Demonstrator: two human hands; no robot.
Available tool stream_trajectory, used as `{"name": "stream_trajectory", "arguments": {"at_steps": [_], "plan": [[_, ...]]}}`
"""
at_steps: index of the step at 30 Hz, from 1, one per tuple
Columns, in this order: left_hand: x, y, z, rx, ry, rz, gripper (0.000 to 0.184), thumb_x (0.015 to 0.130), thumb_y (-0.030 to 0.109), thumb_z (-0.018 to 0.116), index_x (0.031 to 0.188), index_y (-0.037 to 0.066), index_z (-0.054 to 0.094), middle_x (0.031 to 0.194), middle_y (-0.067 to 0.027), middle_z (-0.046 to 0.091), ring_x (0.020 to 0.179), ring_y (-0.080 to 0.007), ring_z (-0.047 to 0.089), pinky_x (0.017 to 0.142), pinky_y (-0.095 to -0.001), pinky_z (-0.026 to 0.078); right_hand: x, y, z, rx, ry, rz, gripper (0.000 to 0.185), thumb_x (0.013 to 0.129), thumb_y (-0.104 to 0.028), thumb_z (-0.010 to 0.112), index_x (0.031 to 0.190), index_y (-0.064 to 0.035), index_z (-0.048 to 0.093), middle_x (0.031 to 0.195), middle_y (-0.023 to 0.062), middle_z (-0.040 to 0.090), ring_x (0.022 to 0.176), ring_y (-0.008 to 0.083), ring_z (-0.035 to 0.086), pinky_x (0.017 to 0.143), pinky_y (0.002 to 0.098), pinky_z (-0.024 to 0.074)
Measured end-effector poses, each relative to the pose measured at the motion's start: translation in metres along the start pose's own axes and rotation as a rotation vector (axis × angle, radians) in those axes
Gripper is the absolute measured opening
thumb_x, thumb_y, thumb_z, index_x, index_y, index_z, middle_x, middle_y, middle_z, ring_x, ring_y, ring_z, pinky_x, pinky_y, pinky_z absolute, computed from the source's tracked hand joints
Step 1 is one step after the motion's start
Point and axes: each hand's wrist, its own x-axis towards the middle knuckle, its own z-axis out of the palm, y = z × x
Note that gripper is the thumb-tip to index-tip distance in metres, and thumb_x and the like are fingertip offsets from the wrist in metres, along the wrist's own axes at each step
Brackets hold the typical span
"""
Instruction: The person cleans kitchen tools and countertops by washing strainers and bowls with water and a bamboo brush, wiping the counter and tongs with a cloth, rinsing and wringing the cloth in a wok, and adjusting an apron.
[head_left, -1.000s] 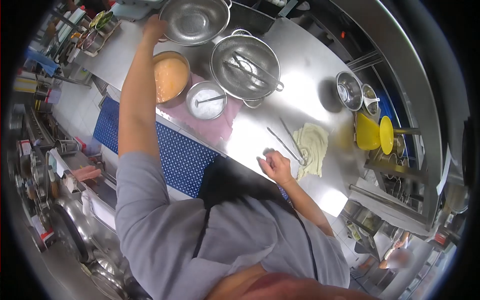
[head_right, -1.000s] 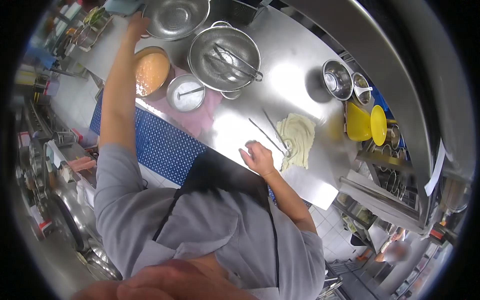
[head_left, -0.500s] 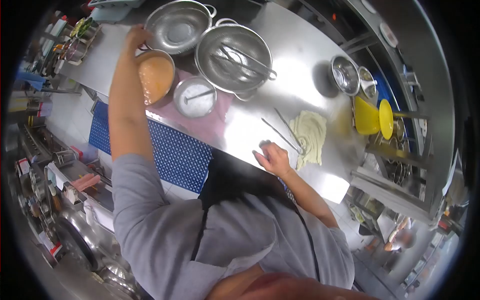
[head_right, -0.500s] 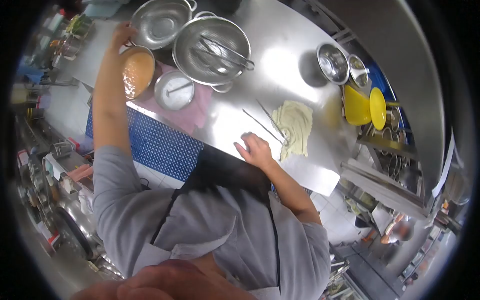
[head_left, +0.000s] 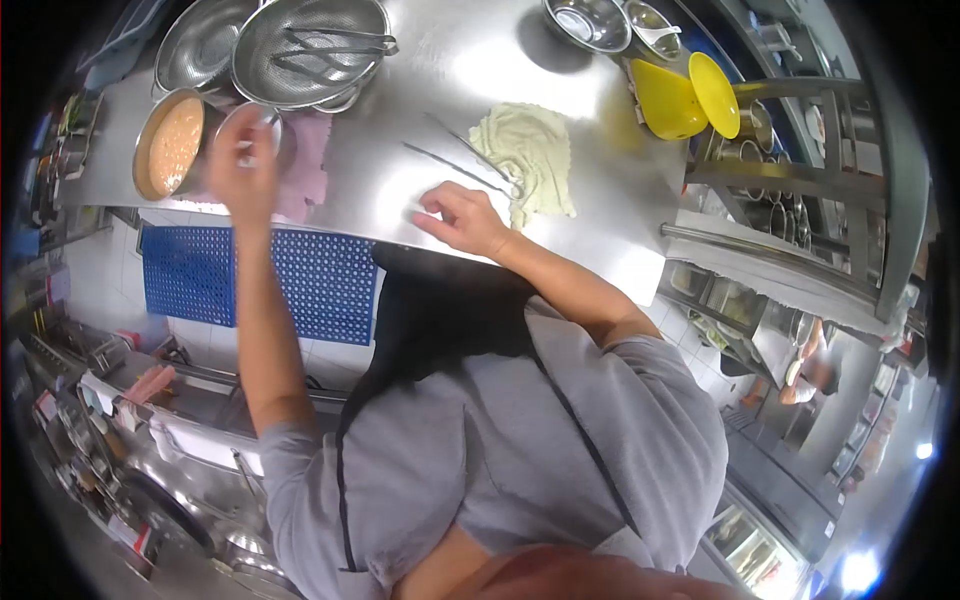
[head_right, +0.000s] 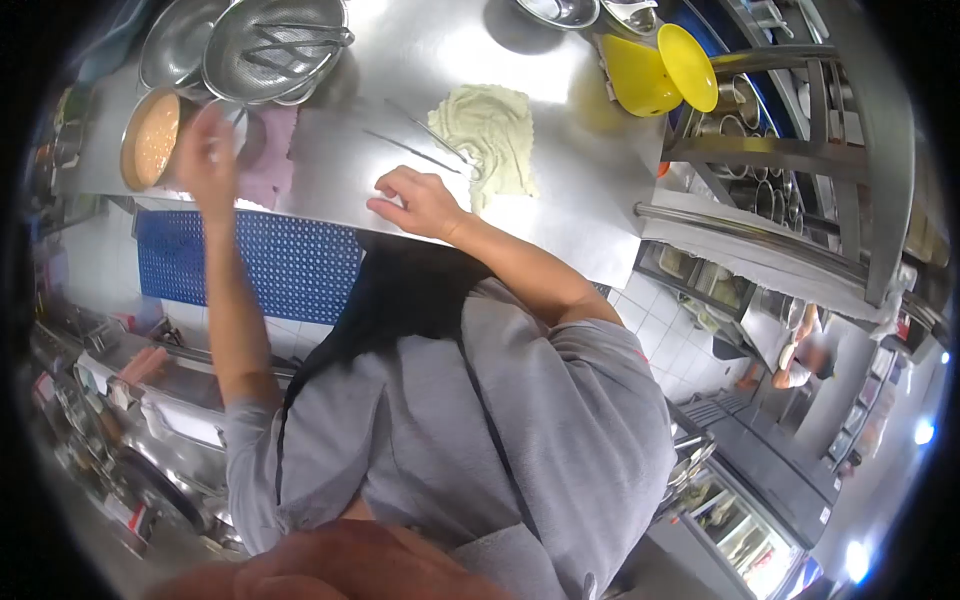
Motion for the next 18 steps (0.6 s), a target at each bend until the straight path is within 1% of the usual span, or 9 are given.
{"name": "stream_trajectory", "arguments": {"at_steps": [1, 3, 4, 5, 6, 7, 11, 13, 18], "plan": [[-0.033, 0.004, 0.02, -0.111, -0.045, -0.069, 0.023, 0.088, 0.008, 0.07, 0.11, 0.003, 0.071, 0.1, -0.0075, 0.072, 0.082, -0.0143, 0.065, 0.071, -0.028, 0.052, -0.003, 0.001, -0.013, -0.027, 0.072, -0.079, 0.022, 0.085, -0.023, 0.077, 0.095, -0.0053, 0.068, 0.082, 0.009, 0.066, 0.064, 0.0225, 0.066, 0.056, 0.035, 0.0521], [-0.081, 0.033, 0.046, -0.074, -0.226, -0.211, 0.019, 0.087, 0.006, 0.067, 0.105, 0.001, 0.071, 0.095, -0.0124, 0.071, 0.081, -0.0203, 0.067, 0.07, -0.031, 0.053, -0.007, 0.016, -0.049, -0.193, 0.258, -0.207, 0.012, 0.085, -0.008, 0.07, 0.096, -0.0052, 0.068, 0.085, 0.0107, 0.066, 0.066, 0.0255, 0.067, 0.058, 0.0355, 0.0531], [-0.1, 0.051, 0.06, -0.053, -0.276, -0.193, 0.019, 0.087, 0.006, 0.065, 0.104, 0.001, 0.071, 0.093, -0.0146, 0.07, 0.081, -0.0245, 0.067, 0.071, -0.0331, 0.053, -0.011, 0.018, -0.067, -0.168, 0.304, -0.059, 0.013, 0.084, -0.005, 0.066, 0.096, -0.0046, 0.069, 0.089, 0.0143, 0.067, 0.069, 0.0273, 0.067, 0.06, 0.0365, 0.0539], [-0.116, 0.07, 0.075, -0.029, -0.321, -0.178, 0.019, 0.087, 0.006, 0.063, 0.103, 0.0, 0.071, 0.092, -0.0169, 0.069, 0.081, -0.0286, 0.067, 0.072, -0.0351, 0.053, -0.016, 0.027, -0.094, -0.199, 0.213, 0.074, 0.02, 0.083, -0.007, 0.065, 0.103, -0.0046, 0.068, 0.107, 0.0176, 0.066, 0.091, 0.0315, 0.066, 0.077, 0.0421, 0.0542], [-0.128, 0.084, 0.093, -0.035, -0.302, -0.085, 0.019, 0.086, 0.006, 0.061, 0.101, 0.0, 0.071, 0.092, -0.0186, 0.069, 0.082, -0.0348, 0.067, 0.074, -0.0403, 0.053, -0.014, 0.039, -0.11, -0.335, 0.196, 0.021, 0.022, 0.084, -0.008, 0.065, 0.106, -0.0047, 0.067, 0.113, 0.018, 0.064, 0.098, 0.0333, 0.063, 0.082, 0.0438, 0.0518], [-0.136, 0.101, 0.106, -0.014, -0.379, -0.125, 0.022, 0.086, 0.011, 0.063, 0.105, 0.003, 0.071, 0.093, -0.0178, 0.069, 0.085, -0.0364, 0.067, 0.075, -0.0435, 0.053, -0.011, 0.052, -0.123, -0.469, 0.184, -0.035, 0.025, 0.084, -0.01, 0.065, 0.109, -0.0047, 0.067, 0.12, 0.0184, 0.062, 0.105, 0.0351, 0.059, 0.087, 0.0456, 0.0495], [-0.148, 0.153, 0.157, 0.253, -0.458, -0.212, 0.033, 0.089, 0.032, 0.065, 0.107, 0.005, 0.07, 0.092, -0.0191, 0.068, 0.087, -0.0375, 0.067, 0.075, -0.0461, 0.054, -0.026, 0.085, -0.135, -0.723, 0.069, -0.151, 0.032, 0.086, -0.016, 0.065, 0.115, -0.0049, 0.064, 0.138, 0.0178, 0.053, 0.121, 0.0403, 0.048, 0.098, 0.0485, 0.0413], [-0.156, 0.169, 0.173, 0.401, -0.514, -0.297, 0.043, 0.089, 0.043, 0.065, 0.106, 0.005, 0.069, 0.092, -0.0204, 0.067, 0.088, -0.0377, 0.067, 0.074, -0.0471, 0.054, -0.031, 0.102, -0.137, -0.679, 0.078, -0.185, 0.026, 0.088, -0.018, 0.063, 0.109, -0.0044, 0.065, 0.129, 0.0173, 0.057, 0.115, 0.0391, 0.05, 0.094, 0.0481, 0.0428], [-0.168, 0.2, 0.171, 0.605, -0.515, -0.493, 0.054, 0.085, 0.054, 0.066, 0.102, 0.003, 0.068, 0.094, -0.0241, 0.065, 0.086, -0.0408, 0.067, 0.073, -0.0488, 0.055, -0.041, 0.155, -0.152, -0.721, 0.006, -0.097, 0.019, 0.092, -0.021, 0.06, 0.094, -0.0039, 0.068, 0.107, 0.0156, 0.062, 0.1, 0.0371, 0.053, 0.086, 0.0496, 0.0434]]}}
